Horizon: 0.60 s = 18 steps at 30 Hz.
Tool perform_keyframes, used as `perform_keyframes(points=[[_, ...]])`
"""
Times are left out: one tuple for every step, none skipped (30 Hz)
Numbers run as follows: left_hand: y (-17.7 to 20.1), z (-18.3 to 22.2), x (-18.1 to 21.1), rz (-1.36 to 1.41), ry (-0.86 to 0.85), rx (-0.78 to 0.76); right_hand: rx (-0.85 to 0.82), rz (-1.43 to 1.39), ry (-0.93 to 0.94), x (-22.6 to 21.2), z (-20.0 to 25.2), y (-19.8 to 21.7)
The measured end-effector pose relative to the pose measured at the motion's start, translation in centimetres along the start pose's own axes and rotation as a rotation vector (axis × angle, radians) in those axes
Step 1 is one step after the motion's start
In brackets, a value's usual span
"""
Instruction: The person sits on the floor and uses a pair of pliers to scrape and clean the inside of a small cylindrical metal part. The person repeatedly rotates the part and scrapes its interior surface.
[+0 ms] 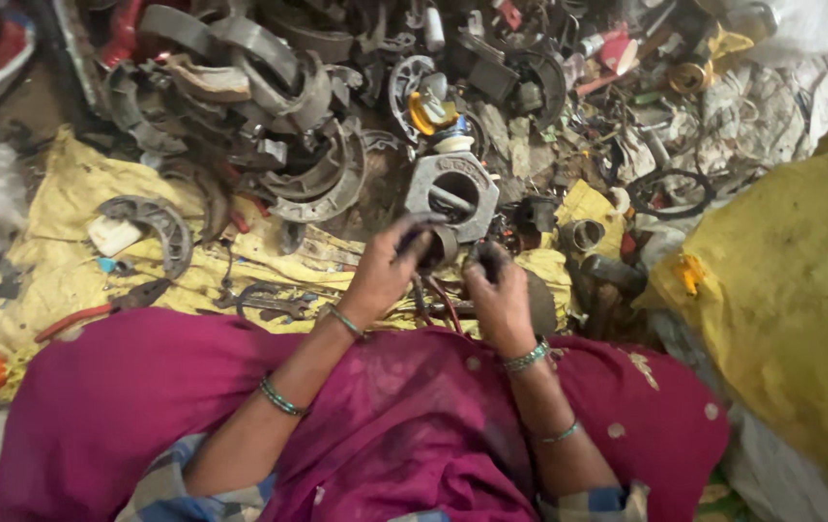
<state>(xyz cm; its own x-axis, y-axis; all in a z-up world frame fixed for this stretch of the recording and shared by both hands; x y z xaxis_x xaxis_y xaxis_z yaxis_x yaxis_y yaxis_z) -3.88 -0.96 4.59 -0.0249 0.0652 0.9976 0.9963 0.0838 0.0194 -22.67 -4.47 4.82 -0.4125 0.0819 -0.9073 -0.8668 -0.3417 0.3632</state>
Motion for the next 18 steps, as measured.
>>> perform_keyframes(points=[[0.5,-0.2,-0.4,0.002,0.025,0.054,-0.033,-0.117,0.030,-0.2,0.1,0.1],[1.2,-0.4,-0.9,0.003,0.049,0.106,-0.066,-0.234,0.060,-0.4,0.2,0.2],[1.7,-0.5,-1.4,0.005,0.073,0.159,-0.101,-0.351,0.088,-0.8,0.2,0.4],[2.0,-0.5,-1.9,0.161,0.081,0.158,-0.083,-0.341,0.101,-1.2,0.1,0.8],[2.3,-0.5,-2.3,0.317,0.088,0.155,-0.065,-0.331,0.114,-1.7,0.0,1.4],[2.4,-0.3,-2.7,0.475,0.097,0.146,-0.042,-0.321,0.123,-2.1,0.0,2.2],[3.0,-0.1,-2.1,0.108,-0.128,0.177,-0.054,-0.160,0.097,-2.4,-0.1,3.3],[3.2,0.2,-1.4,-0.259,-0.351,0.197,-0.060,0.003,0.073,-2.7,-0.5,5.1],[3.0,0.5,-0.6,-0.629,-0.569,0.211,-0.065,0.166,0.047,-2.8,-0.8,6.9],[3.5,0.1,-1.3,-0.081,-0.299,0.193,-0.049,0.330,0.087,-2.7,-1.0,8.9],[3.4,-0.1,-2.0,0.460,-0.018,0.155,-0.032,0.493,0.126,-2.4,-1.3,10.9],[2.7,0.0,-2.4,0.994,0.276,0.099,-0.005,0.633,0.081,-1.4,-2.0,12.8],[2.9,-0.1,-2.0,0.983,0.286,0.099,0.018,0.740,0.049,-0.1,-2.7,14.5],[2.9,-0.2,-1.6,0.975,0.297,0.098,0.030,0.839,0.006,1.6,-3.7,15.9],[2.9,-0.2,-1.2,0.966,0.307,0.097,0.037,0.931,-0.042,3.6,-4.8,17.0],[3.0,-0.2,-0.9,0.992,0.310,0.090,0.027,1.002,-0.081,5.7,-5.9,17.5],[3.0,-0.1,-0.7,1.018,0.312,0.083,0.005,1.069,-0.109,7.9,-7.0,17.7],[3.2,0.0,-0.6,1.040,0.315,0.074,-0.030,1.111,-0.123,10.0,-7.9,17.5]])
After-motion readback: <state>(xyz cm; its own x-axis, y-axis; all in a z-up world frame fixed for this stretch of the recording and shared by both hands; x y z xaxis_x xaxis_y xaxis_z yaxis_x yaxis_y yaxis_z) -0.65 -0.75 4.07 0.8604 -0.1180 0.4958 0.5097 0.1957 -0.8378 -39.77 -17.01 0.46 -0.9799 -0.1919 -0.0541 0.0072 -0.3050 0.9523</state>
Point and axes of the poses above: each hand's wrist, its own z-axis away from the middle knuckle, its own y-axis out of the back of the hand, x = y × z, the point moved 3 cm from there along -z, towards the middle knuckle, and after that the axes turned 4 degrees about -x, right-handed, at the moved point
